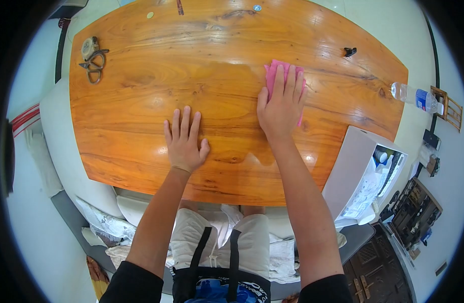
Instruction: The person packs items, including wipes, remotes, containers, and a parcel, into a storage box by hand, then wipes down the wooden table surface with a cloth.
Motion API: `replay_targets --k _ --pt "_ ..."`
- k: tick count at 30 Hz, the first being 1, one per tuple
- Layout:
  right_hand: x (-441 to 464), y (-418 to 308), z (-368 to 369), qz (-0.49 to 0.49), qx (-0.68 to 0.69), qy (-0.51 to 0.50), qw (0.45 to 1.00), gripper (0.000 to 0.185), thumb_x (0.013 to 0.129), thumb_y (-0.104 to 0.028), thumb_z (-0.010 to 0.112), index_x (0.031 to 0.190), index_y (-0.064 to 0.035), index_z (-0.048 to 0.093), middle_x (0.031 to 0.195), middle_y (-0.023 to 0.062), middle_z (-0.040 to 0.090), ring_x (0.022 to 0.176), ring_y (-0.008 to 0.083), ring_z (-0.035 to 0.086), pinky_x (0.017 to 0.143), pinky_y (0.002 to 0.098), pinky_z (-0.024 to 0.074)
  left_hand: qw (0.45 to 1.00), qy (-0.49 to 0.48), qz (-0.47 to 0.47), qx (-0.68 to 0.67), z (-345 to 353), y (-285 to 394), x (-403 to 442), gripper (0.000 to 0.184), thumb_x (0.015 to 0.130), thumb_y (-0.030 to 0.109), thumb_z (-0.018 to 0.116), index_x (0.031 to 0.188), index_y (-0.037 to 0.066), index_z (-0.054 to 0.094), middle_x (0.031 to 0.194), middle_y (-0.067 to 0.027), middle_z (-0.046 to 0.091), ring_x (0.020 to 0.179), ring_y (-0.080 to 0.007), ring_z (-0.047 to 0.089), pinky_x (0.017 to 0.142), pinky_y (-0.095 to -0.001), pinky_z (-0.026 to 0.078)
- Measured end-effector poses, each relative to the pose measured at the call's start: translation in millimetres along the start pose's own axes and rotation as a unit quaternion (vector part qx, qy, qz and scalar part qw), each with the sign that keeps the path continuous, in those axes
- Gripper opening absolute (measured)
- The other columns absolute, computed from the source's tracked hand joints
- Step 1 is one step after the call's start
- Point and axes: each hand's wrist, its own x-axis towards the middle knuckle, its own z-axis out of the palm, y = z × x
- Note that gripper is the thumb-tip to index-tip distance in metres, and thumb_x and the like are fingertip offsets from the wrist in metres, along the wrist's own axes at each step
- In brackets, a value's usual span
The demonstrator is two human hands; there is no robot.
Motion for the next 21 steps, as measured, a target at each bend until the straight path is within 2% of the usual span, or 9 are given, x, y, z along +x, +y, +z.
replay_targets --k 12,18,21 --pt "0 -1 -1 0.005 -0.007 -0.003 1.0 0.06 0.09 -0.024 0.057 0.145 -0.0055 0.046 0.151 0.0197 0.042 0.144 0.0378 0.032 0.117 0.0547 0.0251 1.0 -0.006 -0.001 -0.01 -1 0 0 0.07 0.087 0.035 0.051 0.153 0.014 0.039 0.163 -0.0115 0.026 0.15 -0.0347 0.02 0.121 -0.0584 0.011" --pt "-15 -13 -9 -0.036 0.038 -0.016 0.998 0.056 0.09 -0.012 0.057 0.144 -0.004 0.046 0.148 0.0214 0.045 0.142 0.039 0.036 0.117 0.0522 0.0284 1.0 -0.001 0.0 -0.006 0 0 0 0.068 0.088 0.036 0.049 0.152 0.014 0.04 0.162 -0.0116 0.026 0.15 -0.035 0.021 0.12 -0.0587 0.011" --pt "-43 -40 -26 -0.053 0.102 -0.101 0.988 0.055 0.088 -0.002 0.054 0.142 -0.0034 0.046 0.145 0.022 0.046 0.138 0.04 0.04 0.116 0.0482 0.032 1.0 -0.004 -0.001 -0.002 0 0 0 0.068 0.088 0.036 0.049 0.151 0.014 0.041 0.162 -0.0115 0.027 0.15 -0.0352 0.021 0.12 -0.0588 0.011"
